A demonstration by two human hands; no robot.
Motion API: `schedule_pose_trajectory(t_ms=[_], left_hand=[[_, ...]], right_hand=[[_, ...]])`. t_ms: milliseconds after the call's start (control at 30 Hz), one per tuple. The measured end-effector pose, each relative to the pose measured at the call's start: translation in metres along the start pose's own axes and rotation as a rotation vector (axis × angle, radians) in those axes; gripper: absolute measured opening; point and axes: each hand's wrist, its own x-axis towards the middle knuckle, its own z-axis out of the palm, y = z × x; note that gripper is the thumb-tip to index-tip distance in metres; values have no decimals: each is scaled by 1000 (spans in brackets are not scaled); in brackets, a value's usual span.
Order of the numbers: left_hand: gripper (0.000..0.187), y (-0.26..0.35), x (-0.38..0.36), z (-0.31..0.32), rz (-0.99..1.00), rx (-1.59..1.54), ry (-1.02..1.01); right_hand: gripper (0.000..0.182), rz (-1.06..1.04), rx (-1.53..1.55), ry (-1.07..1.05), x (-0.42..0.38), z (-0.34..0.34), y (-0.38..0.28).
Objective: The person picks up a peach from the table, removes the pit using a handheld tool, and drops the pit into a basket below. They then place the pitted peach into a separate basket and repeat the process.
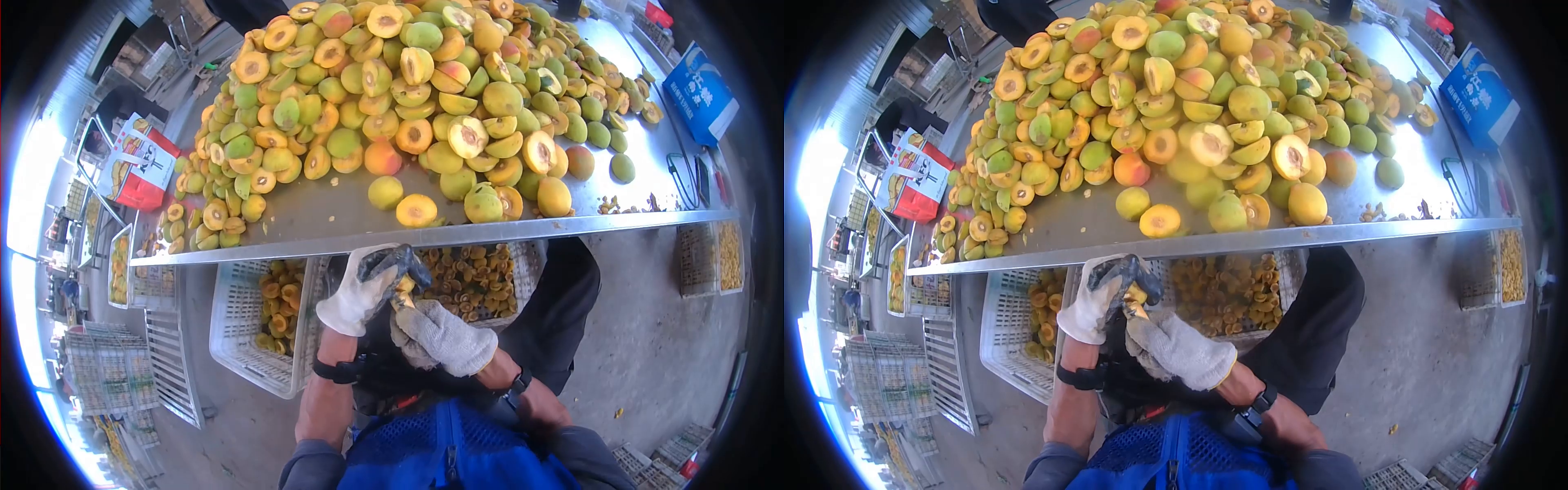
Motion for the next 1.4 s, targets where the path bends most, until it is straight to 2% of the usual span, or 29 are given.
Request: schedule_pose_trajectory(t_ms=[67, 100, 200, 267, 300, 367, 400, 433, 467, 567, 633, 667, 700, 800, 833, 867, 900, 967, 1000, 1033, 1067, 1167, 1233, 1300, 1333, 1367, 1400], left_hand=[[37, 17, 1, 5, -5, 107, -66], [39, 14, 8, -5, -200, -53, -136], [39, 6, 7, -3, -178, -270, -174], [32, 5, 7, 13, -117, -295, -88], [31, 5, 7, 19, -87, -307, -46], [31, 3, 20, 17, -52, -357, -270], [33, 2, 24, 17, -32, -381, -378], [40, 6, 17, 24, 29, -205, -232], [44, 3, 14, 27, -32, -197, -109], [64, 3, 9, 44, -275, -309, 309], [73, -6, 5, 40, -330, -726, 275], [77, -11, 3, 36, -354, -931, 253], [83, -5, 2, 35, -290, -721, 211], [80, 24, 0, 31, -232, -587, 389], [75, 30, -5, 19, -238, -722, 425], [66, 25, -19, -9, -234, -628, 348], [53, 27, -31, -29, -105, -380, 307], [33, 35, -54, -61, 2, 60, 606], [37, 63, -55, -71, -6, 974, 563], [38, 83, -52, -71, 39, 1381, 551], [38, 94, -46, -70, 88, 1785, 525], [42, 97, 4, -65, 162, 1153, 346], [53, 94, 46, -39, 107, 1250, 153], [67, 83, 86, -25, 140, 1421, -201], [68, 61, 104, -30, 179, 1415, -334], [67, 65, 115, -21, 74, 1435, -448], [67, 68, 122, -11, 22, 1464, -467]], right_hand=[[39, 28, 86, -58, -2, -1, 3], [39, 50, 198, -97, -3, 0, 4], [41, 94, 463, -159, -2, 2, 7], [41, 92, 552, -126, -2, 8, 11], [41, 78, 582, -180, -3, 5, 15], [40, 51, 638, -293, -1, -6, 22], [39, 53, 612, -228, -1, -6, 20], [39, 58, 587, -165, -3, -5, 18], [38, 60, 562, -103, -2, -4, 16], [36, 6, 172, -76, -1, -24, 15], [35, -274, -142, 14, 0, -23, 16], [36, -231, -62, -41, -3, -27, 19], [36, -185, 18, -92, -6, -30, 23], [37, 26, 140, -226, -19, -44, 14], [44, -38, -178, -44, -20, -50, 15], [42, 15, -157, 39, -22, -55, 13], [40, -113, -442, 230, -11, -76, 45], [37, -128, -513, 437, -1, -92, 64], [35, -6, -299, 436, -11, -83, 48], [34, 117, -85, 429, -16, -79, 39], [33, 111, -108, 460, -14, -78, 40], [28, 47, -190, 583, 6, -83, 63], [31, -97, -428, 510, 8, -102, 94], [29, -15, -206, 524, -5, -76, 60], [29, -18, -206, 562, -7, -75, 57], [30, -23, -209, 590, -9, -75, 59], [31, -24, -210, 615, -8, -76, 62]])
